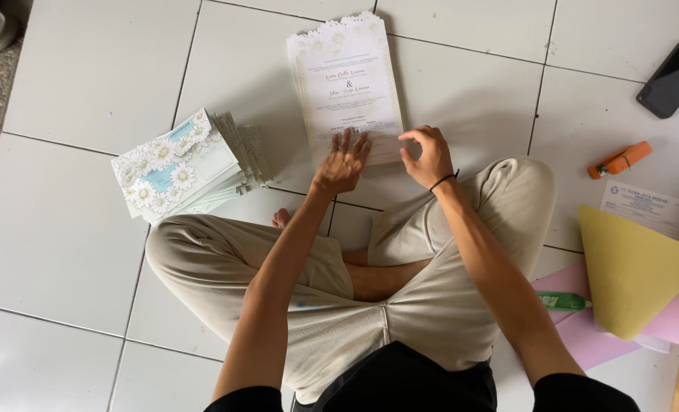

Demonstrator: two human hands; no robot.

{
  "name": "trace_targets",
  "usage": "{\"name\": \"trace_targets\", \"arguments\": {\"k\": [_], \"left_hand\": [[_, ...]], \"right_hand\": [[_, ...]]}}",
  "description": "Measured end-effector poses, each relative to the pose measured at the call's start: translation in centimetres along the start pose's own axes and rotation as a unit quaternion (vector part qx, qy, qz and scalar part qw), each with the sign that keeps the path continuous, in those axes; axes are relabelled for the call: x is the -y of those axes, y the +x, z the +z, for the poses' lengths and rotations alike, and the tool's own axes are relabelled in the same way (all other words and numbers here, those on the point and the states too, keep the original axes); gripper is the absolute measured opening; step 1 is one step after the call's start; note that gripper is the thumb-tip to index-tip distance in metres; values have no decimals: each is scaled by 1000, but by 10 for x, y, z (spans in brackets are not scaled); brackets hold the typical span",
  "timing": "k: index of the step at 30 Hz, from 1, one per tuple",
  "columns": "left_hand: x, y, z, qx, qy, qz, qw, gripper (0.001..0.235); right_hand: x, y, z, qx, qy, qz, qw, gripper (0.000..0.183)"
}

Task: The person sits on the floor and assembles invitation cards by inserting a floral card into a white envelope. They repeatedly pick up an envelope, slide the card inside, and place the finished invitation into a stack.

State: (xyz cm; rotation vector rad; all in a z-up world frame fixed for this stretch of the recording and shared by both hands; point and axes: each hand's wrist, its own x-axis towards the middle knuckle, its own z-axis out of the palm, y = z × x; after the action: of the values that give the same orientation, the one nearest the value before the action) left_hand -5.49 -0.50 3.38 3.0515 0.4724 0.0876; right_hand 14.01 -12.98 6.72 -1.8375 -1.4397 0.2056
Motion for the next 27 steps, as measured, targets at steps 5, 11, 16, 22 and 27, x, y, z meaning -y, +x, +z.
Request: {"name": "trace_targets", "arguments": {"k": [5, 11, 16, 22, 27], "left_hand": [[13, 1, 1, -109, -91, -3, 990, 29], [33, -8, -34, -56, -213, -154, 963, 17], [50, -14, -73, -42, -353, -198, 914, 19], [80, -33, -73, -128, -425, -238, 864, 27], [71, -8, -42, -243, -358, -285, 856, 40]], "right_hand": [[1, 1, -3, 54, 23, -28, 998, 66], [-5, 18, -5, 63, 47, -37, 996, 65], [-17, 38, 2, 59, 64, -26, 996, 24], [-30, 50, 11, 43, 44, 44, 997, 21], [-39, 59, 23, 37, 51, 58, 996, 30]]}}
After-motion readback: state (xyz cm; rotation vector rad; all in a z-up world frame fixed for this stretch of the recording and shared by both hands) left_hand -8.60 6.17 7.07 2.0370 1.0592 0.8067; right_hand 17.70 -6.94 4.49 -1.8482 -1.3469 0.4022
